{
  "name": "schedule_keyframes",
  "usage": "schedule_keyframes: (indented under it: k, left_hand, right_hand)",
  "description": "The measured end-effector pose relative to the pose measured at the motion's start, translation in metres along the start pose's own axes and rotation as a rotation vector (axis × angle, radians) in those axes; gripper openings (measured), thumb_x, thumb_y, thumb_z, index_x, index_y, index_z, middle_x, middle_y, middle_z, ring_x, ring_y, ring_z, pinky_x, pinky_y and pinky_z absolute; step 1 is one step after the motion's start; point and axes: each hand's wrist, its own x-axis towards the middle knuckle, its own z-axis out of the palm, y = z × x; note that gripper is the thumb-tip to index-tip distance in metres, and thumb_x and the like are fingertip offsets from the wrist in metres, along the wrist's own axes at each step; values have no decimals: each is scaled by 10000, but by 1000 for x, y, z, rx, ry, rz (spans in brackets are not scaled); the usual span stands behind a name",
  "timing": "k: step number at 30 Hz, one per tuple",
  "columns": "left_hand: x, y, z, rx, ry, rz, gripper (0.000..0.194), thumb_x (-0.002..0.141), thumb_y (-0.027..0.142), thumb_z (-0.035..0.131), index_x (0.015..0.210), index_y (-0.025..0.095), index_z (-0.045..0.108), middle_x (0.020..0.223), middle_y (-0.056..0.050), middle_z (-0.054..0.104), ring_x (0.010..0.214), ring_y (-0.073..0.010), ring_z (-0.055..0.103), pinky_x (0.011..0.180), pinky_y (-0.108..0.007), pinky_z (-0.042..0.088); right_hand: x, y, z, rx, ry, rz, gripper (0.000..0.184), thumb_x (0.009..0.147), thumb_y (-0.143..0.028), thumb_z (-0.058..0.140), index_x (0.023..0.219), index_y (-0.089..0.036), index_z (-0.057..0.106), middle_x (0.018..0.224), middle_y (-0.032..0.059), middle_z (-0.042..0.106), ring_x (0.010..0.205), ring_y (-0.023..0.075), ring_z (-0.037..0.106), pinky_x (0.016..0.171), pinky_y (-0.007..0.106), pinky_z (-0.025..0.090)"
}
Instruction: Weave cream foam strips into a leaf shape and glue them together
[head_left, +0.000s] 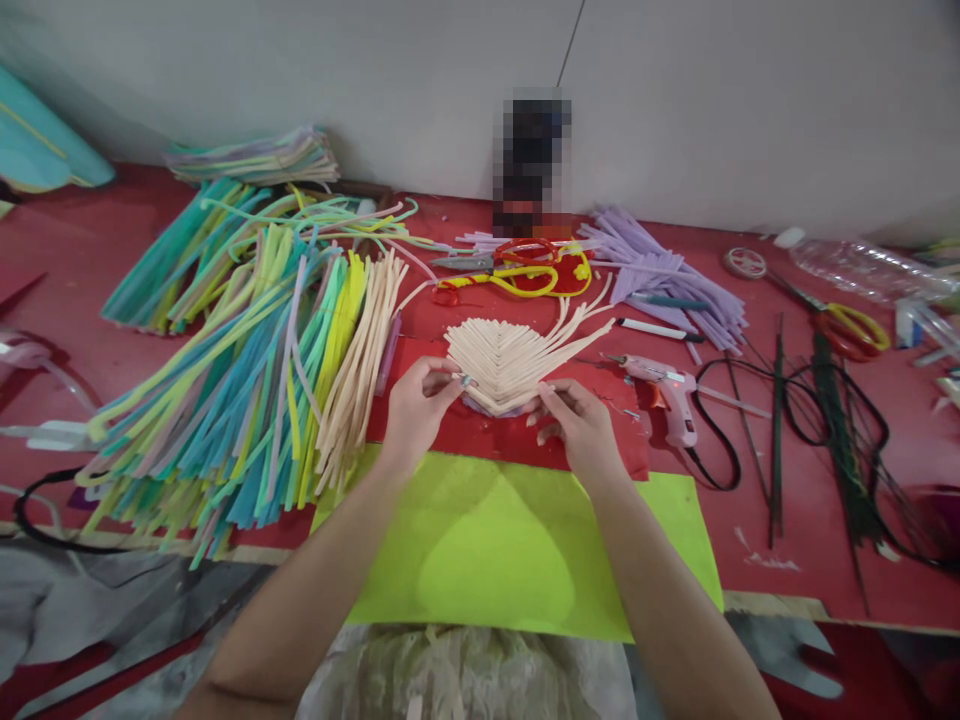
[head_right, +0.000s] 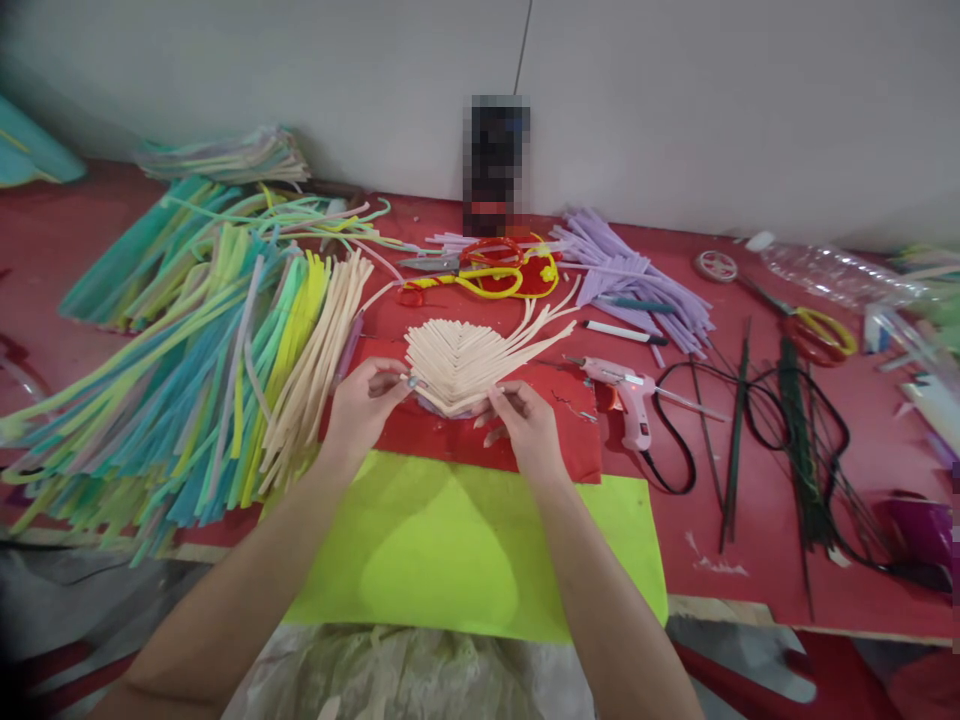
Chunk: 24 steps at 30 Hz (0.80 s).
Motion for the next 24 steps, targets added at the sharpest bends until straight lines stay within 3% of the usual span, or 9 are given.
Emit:
schedule_keyframes:
  k: [8,13,18,24]
  left_hand:
    - [-3,9,-2,148,133,172,77,760,221,641,825,202,604,833,-8,668,820,-150,638,789,-281,503]
    - [-4,10,-2,219,135,250,69,780,231,638,839,204,614,849,-5,671,841,-154,635,830,-291,482]
    - [-2,7,-3,234,113,194,67,769,192,633,835,203,623,847,0,677,839,-146,630,826,-281,472]
    - [0,-1,-3,266,-4,97,74,754,190,637,825,201,622,847,-11,681,812,-153,634,791,-294,484]
  right_hand:
    - [-1,-1,2,-44,42,-94,304,709,-446,726,802,-203,568,685,1,640,564,112,573,371,187,445]
    - [-1,-1,2,-76,40,-124,294,722,-458,711,789,-195,598,697,5,641,573,112,574,382,196,456]
    - [-1,-2,1,-121,45,-102,290,750,-466,685,791,-186,620,704,11,631,565,106,566,353,180,444]
    - [0,0,-1,-166,26,-52,345,728,-506,688,781,-175,605,688,12,632,514,105,567,306,180,430]
